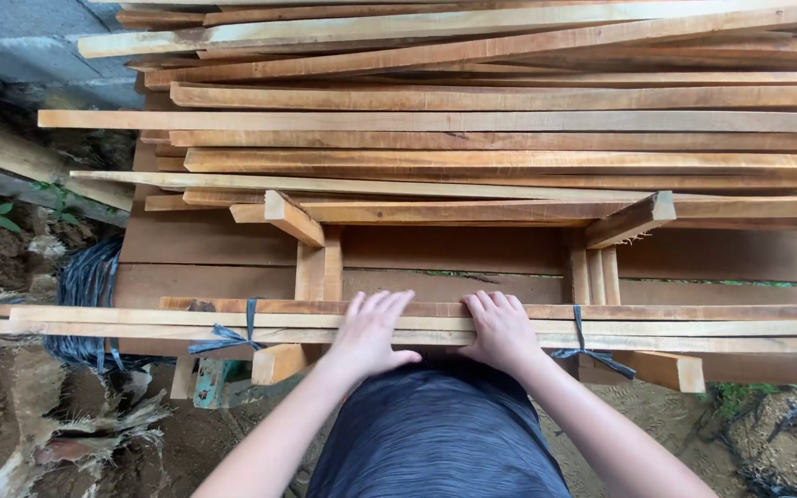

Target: Bundling several pieces of wood together using plastic straps and a tensioning tool.

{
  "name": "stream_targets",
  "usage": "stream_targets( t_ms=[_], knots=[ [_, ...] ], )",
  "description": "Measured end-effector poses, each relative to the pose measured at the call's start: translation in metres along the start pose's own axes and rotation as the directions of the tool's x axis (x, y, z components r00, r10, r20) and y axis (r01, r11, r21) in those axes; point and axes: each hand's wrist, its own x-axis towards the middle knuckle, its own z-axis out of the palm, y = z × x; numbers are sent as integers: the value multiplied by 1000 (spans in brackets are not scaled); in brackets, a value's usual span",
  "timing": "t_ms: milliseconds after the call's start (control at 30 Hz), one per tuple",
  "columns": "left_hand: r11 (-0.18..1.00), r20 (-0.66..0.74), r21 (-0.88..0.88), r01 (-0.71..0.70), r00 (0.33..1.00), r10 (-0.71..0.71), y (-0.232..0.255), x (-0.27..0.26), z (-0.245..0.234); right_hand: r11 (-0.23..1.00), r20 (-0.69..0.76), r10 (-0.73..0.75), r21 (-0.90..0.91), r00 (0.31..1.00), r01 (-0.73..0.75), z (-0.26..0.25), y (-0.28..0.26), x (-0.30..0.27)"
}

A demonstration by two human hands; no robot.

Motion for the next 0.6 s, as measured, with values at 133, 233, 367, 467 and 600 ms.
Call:
stream_targets(
  t_ms=[133, 233, 367, 467, 600],
  knots=[
    [948, -124, 319, -11, 991, 53, -57, 37, 72, 999, 31, -50, 4, 998, 50, 2, 11, 7],
    [951, -132, 307, -33, 988, 77, -45, 28, 61, 995, 45, -94, 34, 995, 92, 1, 15, 6],
    [965, -142, 263, 7, 989, 31, -39, 21, 64, 991, -16, -127, 43, 992, 127, 3, 13, 0],
    [966, -127, 256, 24, 992, 9, -41, 25, 60, 990, -48, -128, 55, 991, 130, 2, 12, 3],
    [989, 102, 39, 141, 984, -144, 9, 11, -18, 994, -125, -65, 84, 990, 76, -8, 1, -12]
  ],
)
